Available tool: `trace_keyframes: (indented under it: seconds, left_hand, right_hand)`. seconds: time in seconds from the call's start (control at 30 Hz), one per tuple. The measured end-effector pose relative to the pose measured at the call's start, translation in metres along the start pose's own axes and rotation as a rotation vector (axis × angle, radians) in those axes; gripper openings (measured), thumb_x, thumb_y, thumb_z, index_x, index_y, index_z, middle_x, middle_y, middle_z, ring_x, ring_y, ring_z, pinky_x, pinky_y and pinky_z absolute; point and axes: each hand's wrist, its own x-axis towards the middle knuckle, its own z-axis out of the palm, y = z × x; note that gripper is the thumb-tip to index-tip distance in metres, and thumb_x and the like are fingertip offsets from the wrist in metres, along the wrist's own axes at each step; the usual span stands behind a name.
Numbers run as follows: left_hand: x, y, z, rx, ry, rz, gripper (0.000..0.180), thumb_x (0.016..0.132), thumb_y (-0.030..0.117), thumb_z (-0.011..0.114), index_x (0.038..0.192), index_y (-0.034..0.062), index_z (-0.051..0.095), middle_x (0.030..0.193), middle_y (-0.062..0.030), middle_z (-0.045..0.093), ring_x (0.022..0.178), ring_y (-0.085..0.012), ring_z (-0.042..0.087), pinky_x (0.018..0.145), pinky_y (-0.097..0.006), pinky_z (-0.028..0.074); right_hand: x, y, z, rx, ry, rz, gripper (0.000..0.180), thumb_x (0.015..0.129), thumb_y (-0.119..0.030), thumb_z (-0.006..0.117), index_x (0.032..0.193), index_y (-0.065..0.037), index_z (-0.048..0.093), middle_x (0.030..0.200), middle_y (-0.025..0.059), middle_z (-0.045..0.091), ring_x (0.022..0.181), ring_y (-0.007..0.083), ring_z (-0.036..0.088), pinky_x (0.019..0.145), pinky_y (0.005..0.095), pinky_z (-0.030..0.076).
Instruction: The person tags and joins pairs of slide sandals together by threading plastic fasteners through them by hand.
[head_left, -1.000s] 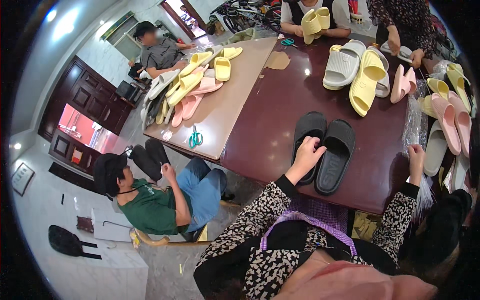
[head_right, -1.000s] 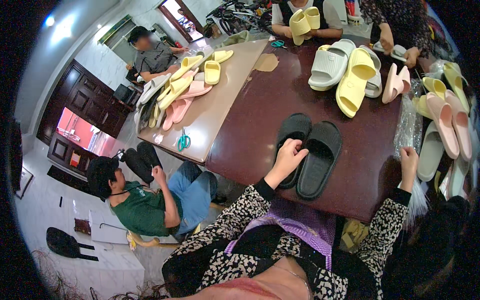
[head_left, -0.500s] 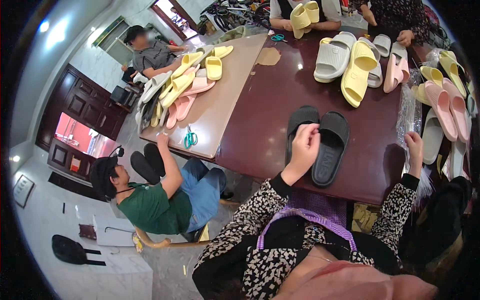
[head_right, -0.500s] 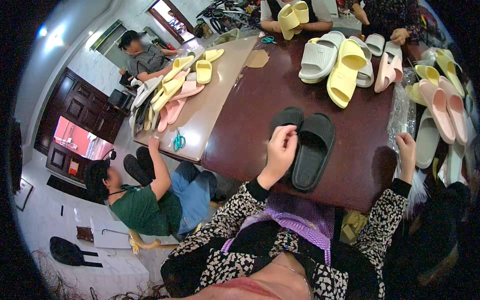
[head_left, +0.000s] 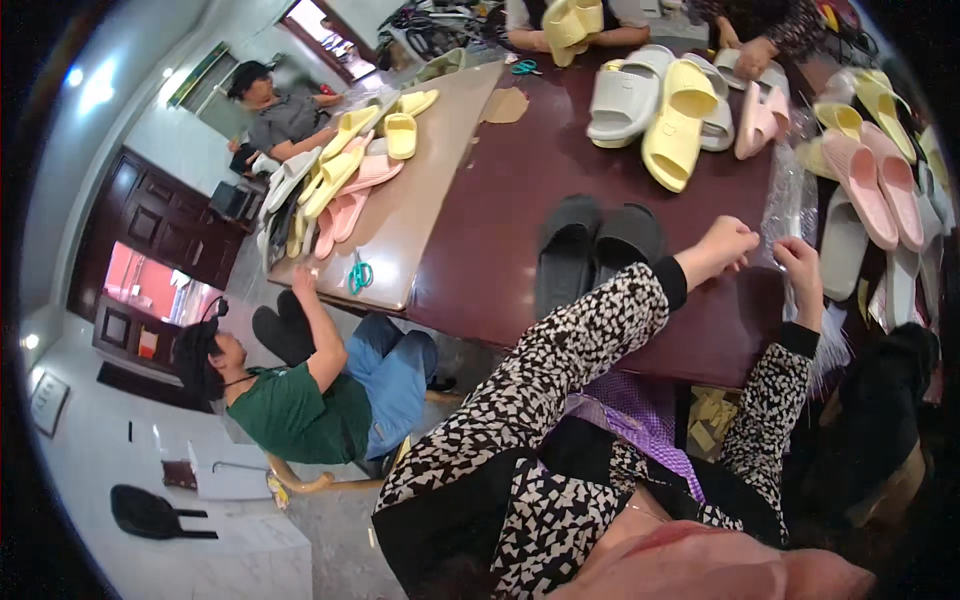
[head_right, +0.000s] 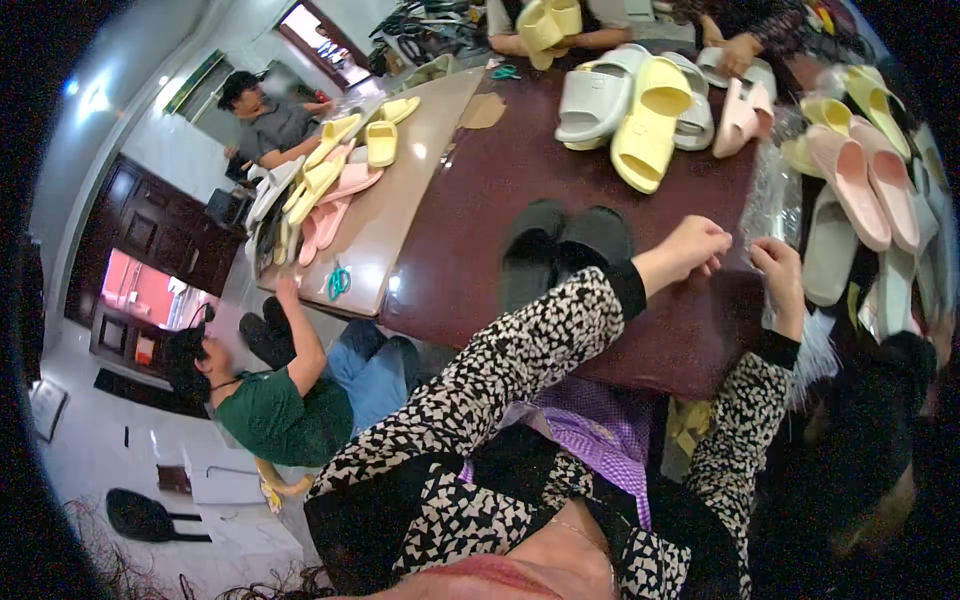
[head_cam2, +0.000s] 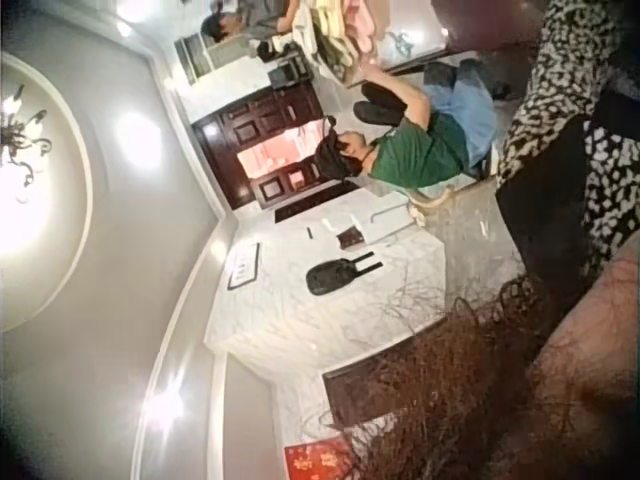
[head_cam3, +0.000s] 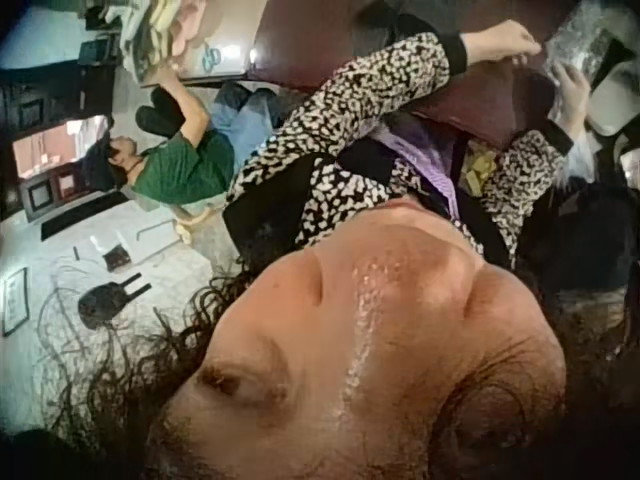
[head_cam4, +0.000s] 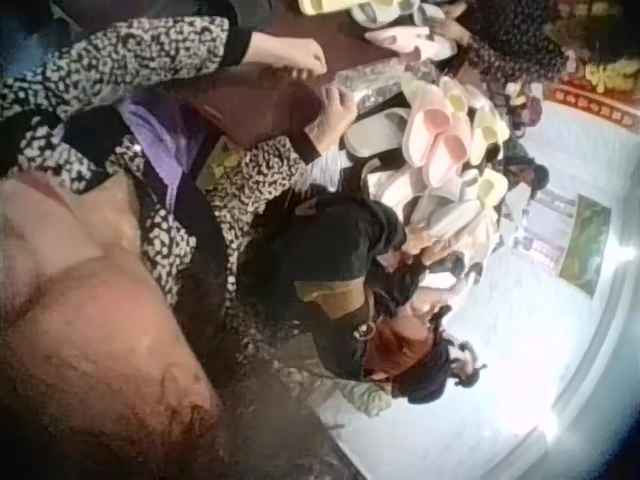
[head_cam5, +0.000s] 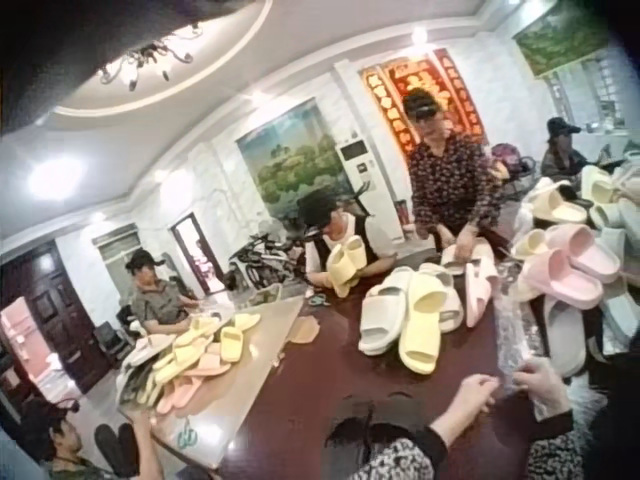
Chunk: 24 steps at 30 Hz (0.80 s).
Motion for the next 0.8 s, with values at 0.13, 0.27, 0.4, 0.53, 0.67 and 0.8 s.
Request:
trace_keyframes:
  seconds: [0.13,0.27,0.4,0.53,0.67,0.8]
  left_hand:
    - [0.026,-0.008,0.023,-0.192,-0.052,-0.126,0.015,0.074,0.013,0.065,0.076,-0.001,0.064,0.062,-0.0094,0.058,0.048,-0.0179,0.054,0.041,-0.03,0.043]
    - [0.045,-0.009,0.017,-0.343,-0.037,-0.272,0.011,0.077,0.009,0.063,0.082,-0.0002,0.064,0.063,-0.0071,0.058,0.048,-0.0137,0.051,0.04,-0.027,0.04]
    - [0.053,-0.017,0.025,-0.303,-0.066,-0.333,0.007,0.08,0.007,0.061,0.081,0.0006,0.062,0.064,-0.0063,0.057,0.048,-0.0125,0.049,0.04,-0.027,0.039]
    - [0.058,-0.025,0.025,-0.306,-0.04,-0.376,0.006,0.081,0.007,0.06,0.08,0.0017,0.059,0.066,-0.0064,0.057,0.048,-0.0127,0.048,0.04,-0.027,0.039]
    - [0.056,-0.028,0.02,-0.373,0.017,-0.399,0.003,0.082,0.007,0.058,0.082,0.0037,0.056,0.068,-0.0066,0.057,0.049,-0.0137,0.049,0.042,-0.029,0.04]
    - [0.044,-0.023,0.022,-0.573,0.088,-0.424,0.002,0.084,0.007,0.055,0.084,0.0054,0.053,0.068,-0.0063,0.055,0.05,-0.0143,0.047,0.045,-0.029,0.04]
  right_hand:
    - [-0.004,-0.006,0.011,0.001,-0.04,-0.055,0.019,0.082,-0.015,0.064,0.089,0.002,0.068,0.079,0.0067,0.067,0.075,0.0116,0.06,0.068,0.0267,0.047]
    - [0.011,-0.014,0.016,-0.183,-0.041,-0.153,0.019,0.078,-0.013,0.065,0.091,0.0,0.069,0.082,0.0148,0.068,0.074,0.0208,0.065,0.071,0.0316,0.05]
    - [0.005,-0.001,0.014,-0.142,-0.016,-0.112,0.02,0.077,-0.013,0.065,0.091,0.001,0.068,0.079,0.0144,0.068,0.073,0.0198,0.065,0.069,0.0316,0.049]
    - [0.003,0.0,0.01,-0.175,-0.046,-0.053,0.02,0.076,-0.013,0.065,0.091,-0.002,0.07,0.082,0.0158,0.068,0.076,0.0237,0.066,0.072,0.0339,0.05]
    - [0.003,0.002,0.014,-0.263,-0.025,-0.018,0.019,0.078,-0.013,0.063,0.092,-0.003,0.069,0.084,0.0157,0.068,0.079,0.0264,0.066,0.074,0.0351,0.05]
    - [0.002,0.018,0.018,-0.353,0.105,-0.026,0.018,0.08,-0.012,0.061,0.094,-0.002,0.068,0.086,0.0153,0.068,0.083,0.0286,0.065,0.076,0.0353,0.05]
